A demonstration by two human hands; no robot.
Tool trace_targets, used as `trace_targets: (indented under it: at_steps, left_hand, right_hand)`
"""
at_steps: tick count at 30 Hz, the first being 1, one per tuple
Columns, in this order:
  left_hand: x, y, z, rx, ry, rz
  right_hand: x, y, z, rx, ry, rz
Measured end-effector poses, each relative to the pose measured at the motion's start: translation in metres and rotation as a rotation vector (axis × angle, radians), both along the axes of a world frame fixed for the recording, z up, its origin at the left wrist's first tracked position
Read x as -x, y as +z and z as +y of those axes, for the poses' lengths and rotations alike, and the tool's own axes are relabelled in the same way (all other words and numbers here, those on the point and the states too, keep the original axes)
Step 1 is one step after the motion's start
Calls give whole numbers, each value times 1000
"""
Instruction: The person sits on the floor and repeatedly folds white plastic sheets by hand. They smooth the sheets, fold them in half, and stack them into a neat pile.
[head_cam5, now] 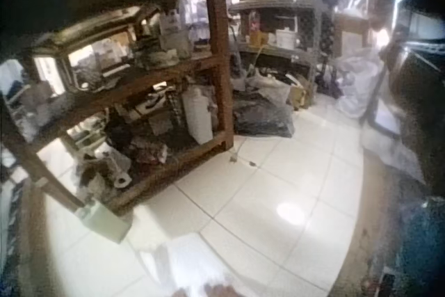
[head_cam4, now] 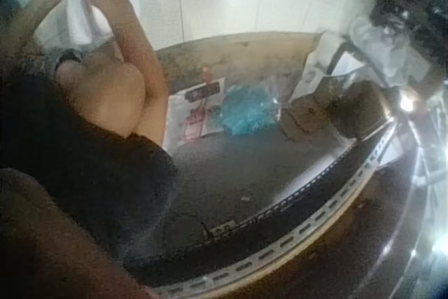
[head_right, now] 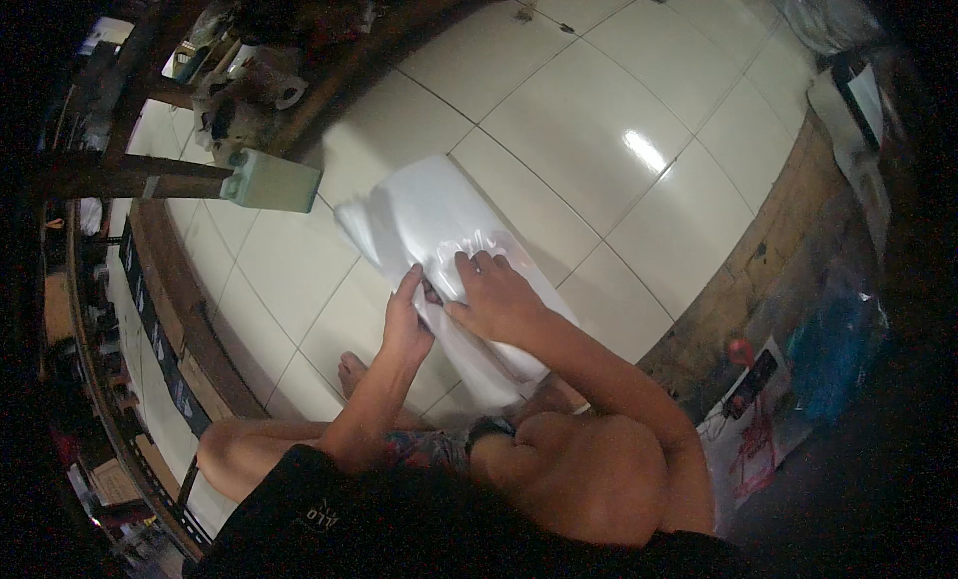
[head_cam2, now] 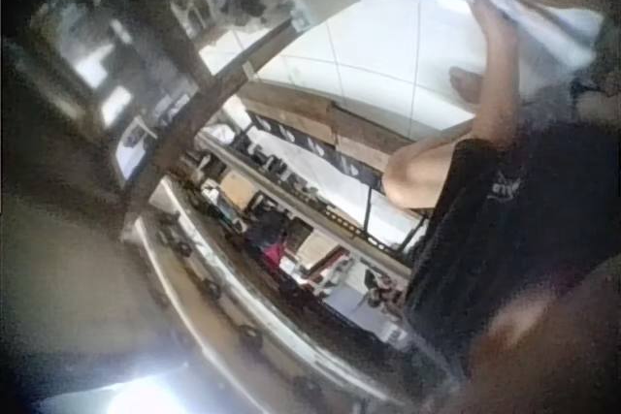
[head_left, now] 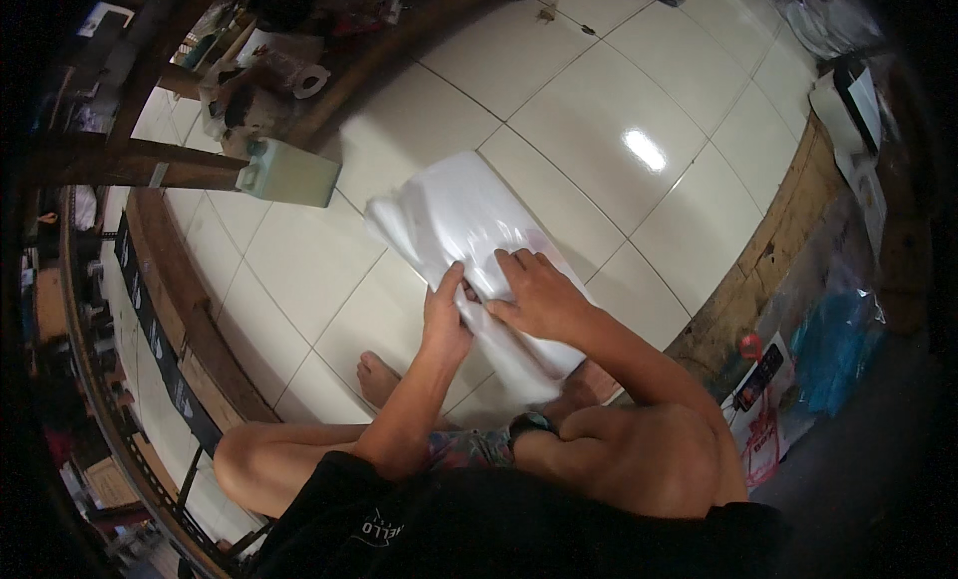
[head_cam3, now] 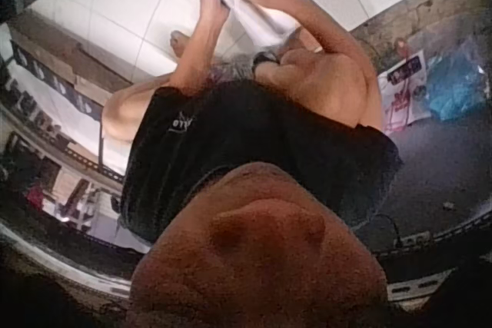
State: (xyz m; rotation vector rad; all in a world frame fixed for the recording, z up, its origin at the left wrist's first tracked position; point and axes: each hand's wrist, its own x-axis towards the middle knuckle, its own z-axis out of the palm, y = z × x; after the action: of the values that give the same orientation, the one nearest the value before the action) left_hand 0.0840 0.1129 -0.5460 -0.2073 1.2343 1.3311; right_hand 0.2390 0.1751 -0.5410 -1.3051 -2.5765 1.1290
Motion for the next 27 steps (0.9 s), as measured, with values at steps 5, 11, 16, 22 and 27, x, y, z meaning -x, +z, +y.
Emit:
trace_targets:
  at_steps: [5,11,16,22,27]
  left_hand:
    - [21,-33,-29,45,-79,162]
    - [10,-40,-23,60,-121,456]
    - [8,-34,-19,21,-150,473]
    - [18,-27,-21,-21,-257,498]
    - [21,-57,-28,45,-328,632]
  right_hand:
    - [-12,-35,15,50,-187,-50]
    - [-14,-62,32,401,-249,-16]
    - [-17,-46,40,758,-283,175]
    - [-12,-58,30,803,-403,277]
    - [9,-70,32,830,-431,416]
